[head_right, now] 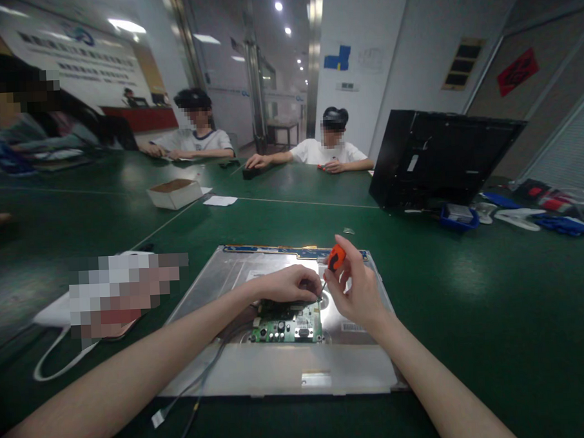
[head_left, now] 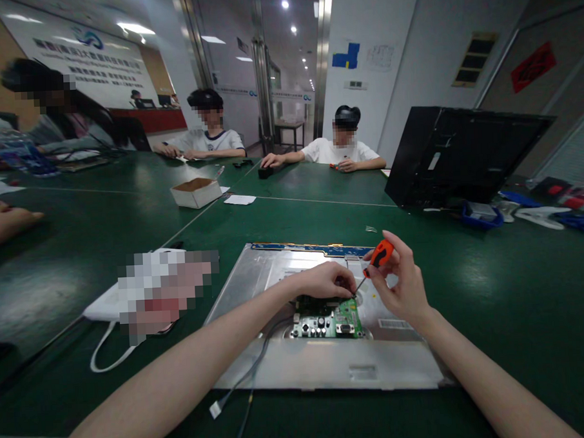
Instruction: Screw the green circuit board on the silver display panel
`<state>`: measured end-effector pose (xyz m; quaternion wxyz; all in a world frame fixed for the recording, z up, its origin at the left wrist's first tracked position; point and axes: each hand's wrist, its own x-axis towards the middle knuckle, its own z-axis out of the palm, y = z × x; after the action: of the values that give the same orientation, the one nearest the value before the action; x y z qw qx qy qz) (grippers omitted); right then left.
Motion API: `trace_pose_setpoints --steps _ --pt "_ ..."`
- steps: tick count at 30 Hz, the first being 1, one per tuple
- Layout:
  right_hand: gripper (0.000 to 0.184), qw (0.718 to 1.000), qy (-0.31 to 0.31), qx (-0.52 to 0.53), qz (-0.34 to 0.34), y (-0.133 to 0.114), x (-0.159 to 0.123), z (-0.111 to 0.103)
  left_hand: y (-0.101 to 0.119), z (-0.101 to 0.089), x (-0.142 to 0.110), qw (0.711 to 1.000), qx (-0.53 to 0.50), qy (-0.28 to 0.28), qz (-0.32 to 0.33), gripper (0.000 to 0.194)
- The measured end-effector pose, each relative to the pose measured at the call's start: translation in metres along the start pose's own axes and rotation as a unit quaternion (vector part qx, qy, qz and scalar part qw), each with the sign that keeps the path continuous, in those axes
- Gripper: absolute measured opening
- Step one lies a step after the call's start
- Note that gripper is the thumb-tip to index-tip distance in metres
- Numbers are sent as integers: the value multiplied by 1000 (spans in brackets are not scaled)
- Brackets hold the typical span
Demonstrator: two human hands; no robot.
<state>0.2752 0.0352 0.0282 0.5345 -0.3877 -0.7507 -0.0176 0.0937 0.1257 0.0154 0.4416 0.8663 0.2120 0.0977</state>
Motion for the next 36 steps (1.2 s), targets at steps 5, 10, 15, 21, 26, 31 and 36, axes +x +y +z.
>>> trace_pose_setpoints --steps 5,10,15,21,26,31,36 --pt "59 1000 21 -21 9 2 -2 3 0 0 0 1000 -3 -1 -1 5" --pt "64 999 34 -5 5 6 -2 5 2 0 0 1000 -4 -2 -5 7" --pt "59 1000 22 -13 -5 5 -1 3 1 0 0 1000 0 0 -8 7" --pt "58 1000 -5 -7 -9 0 1 2 2 0 0 1000 -3 -2 -6 4" --pt "58 1000 17 -18 -16 3 0 4 2 0 1 1000 -3 -4 -6 5" --pt "58 1000 13 -27 -9 7 -2 5 0 -1 1 1000 4 -4 -4 7" --pt "57 999 4 -30 -21 5 0 3 1 0 0 1000 8 -3 -3 7"
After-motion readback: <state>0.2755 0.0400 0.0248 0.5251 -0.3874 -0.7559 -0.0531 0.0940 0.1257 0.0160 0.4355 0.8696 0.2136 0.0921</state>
